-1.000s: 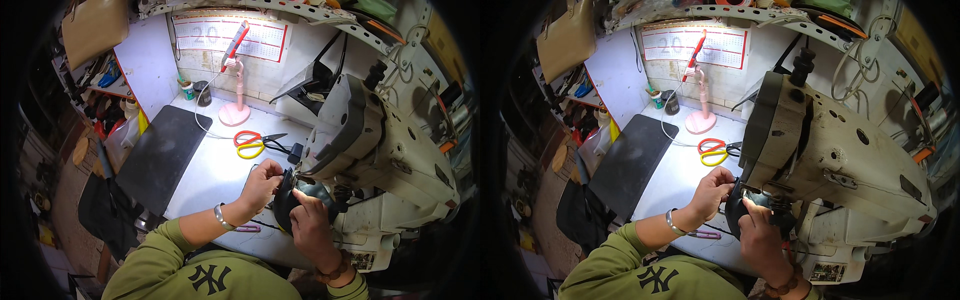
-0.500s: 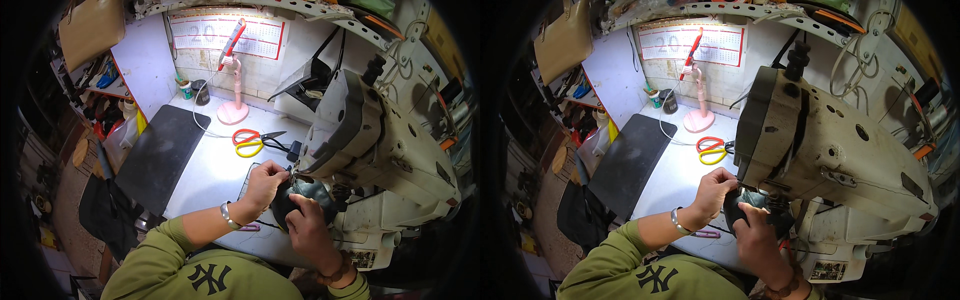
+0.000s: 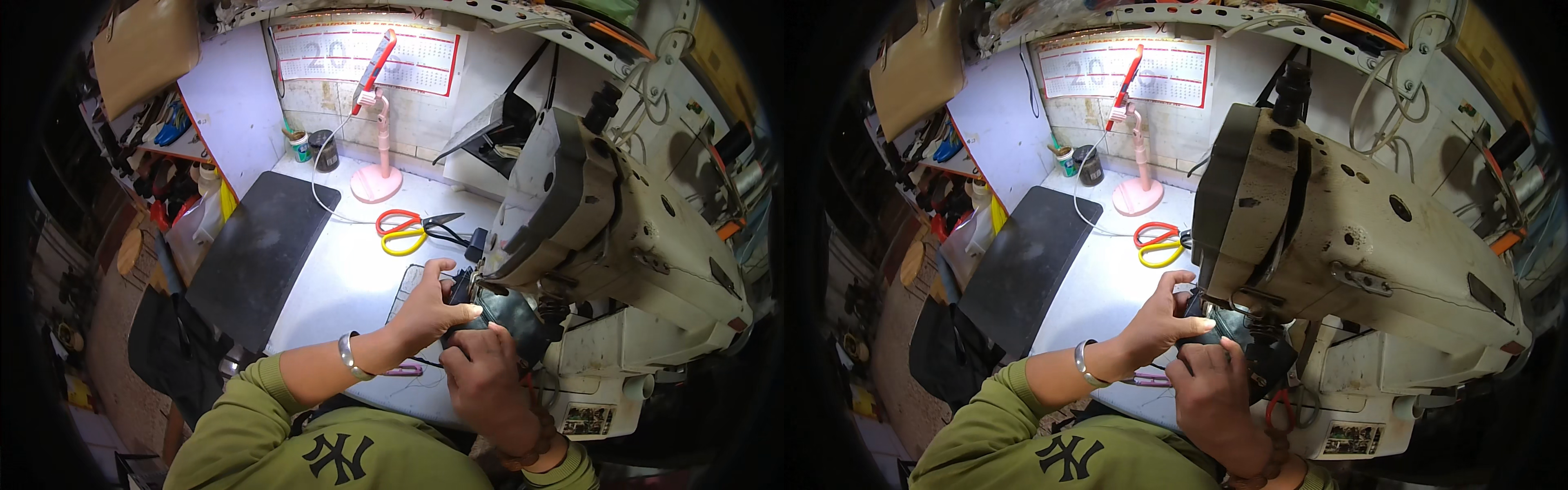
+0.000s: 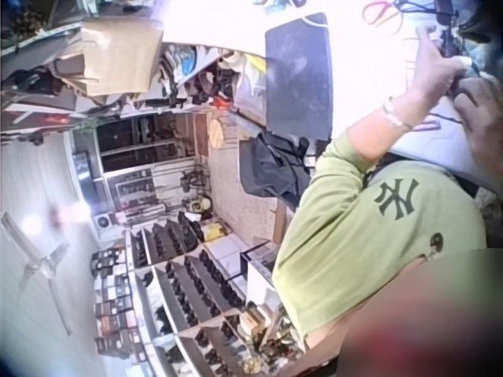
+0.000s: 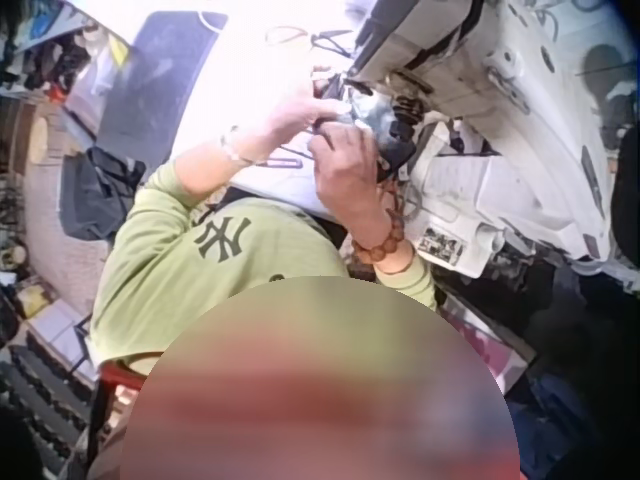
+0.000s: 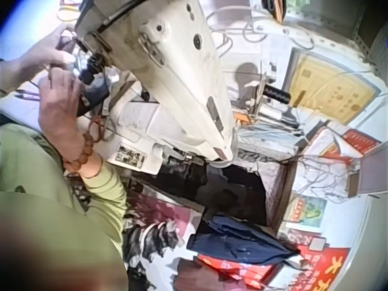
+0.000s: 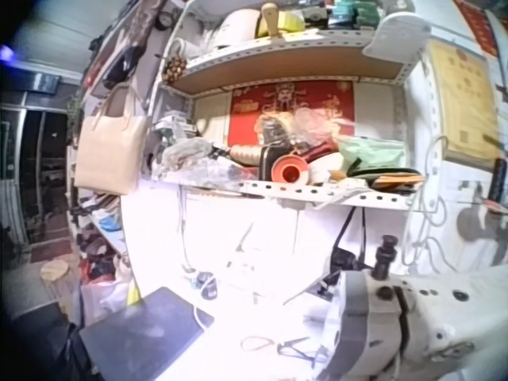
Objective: The person aligns a zipper on a black leather pouch and sews it using a sewing machine. They repeatedly adjust the pouch, guide it under the needle, and trim excess thread with scissors. The pouch is handled multiple times to ensure proper alignment and stitching.
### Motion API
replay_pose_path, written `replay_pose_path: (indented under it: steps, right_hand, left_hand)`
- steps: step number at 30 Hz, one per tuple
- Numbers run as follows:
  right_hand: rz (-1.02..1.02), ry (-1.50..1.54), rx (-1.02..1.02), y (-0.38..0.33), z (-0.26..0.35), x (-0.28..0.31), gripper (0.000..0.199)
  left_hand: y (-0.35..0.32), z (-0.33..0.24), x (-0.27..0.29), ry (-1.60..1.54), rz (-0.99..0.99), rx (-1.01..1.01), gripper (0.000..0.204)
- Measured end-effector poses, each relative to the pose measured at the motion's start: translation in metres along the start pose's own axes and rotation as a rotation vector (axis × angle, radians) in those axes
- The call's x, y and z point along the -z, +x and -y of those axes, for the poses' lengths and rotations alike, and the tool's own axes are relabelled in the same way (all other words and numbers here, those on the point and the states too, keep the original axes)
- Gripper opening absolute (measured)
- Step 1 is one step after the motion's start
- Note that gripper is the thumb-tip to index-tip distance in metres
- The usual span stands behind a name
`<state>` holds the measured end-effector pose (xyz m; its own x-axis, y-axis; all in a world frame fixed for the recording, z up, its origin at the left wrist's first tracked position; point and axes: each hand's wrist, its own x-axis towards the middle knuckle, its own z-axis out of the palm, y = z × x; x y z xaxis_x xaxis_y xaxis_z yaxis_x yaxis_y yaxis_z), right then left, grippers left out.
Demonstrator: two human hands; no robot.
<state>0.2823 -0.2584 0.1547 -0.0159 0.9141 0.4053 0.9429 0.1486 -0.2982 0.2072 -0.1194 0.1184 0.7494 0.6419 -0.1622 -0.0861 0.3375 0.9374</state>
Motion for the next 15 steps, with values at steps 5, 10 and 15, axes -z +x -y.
replay_pose_path:
  steps: [5, 10, 15]
  right_hand:
    - [0.001, -0.006, 0.035, 0.008, 0.005, 0.002, 0.011]
    - [-0.020, -0.131, 0.020, -0.023, 0.005, 0.049, 0.033]
    - [-0.633, -0.162, -0.403, -0.109, -0.049, 0.143, 0.055]
  left_hand:
    - [0.007, 0.002, 0.004, 0.085, 0.036, -0.006, 0.061]
    - [0.010, 0.010, -0.002, -0.163, -0.026, 0.012, 0.052]
    - [0.004, 0.012, -0.010, -0.305, -0.071, -0.019, 0.050]
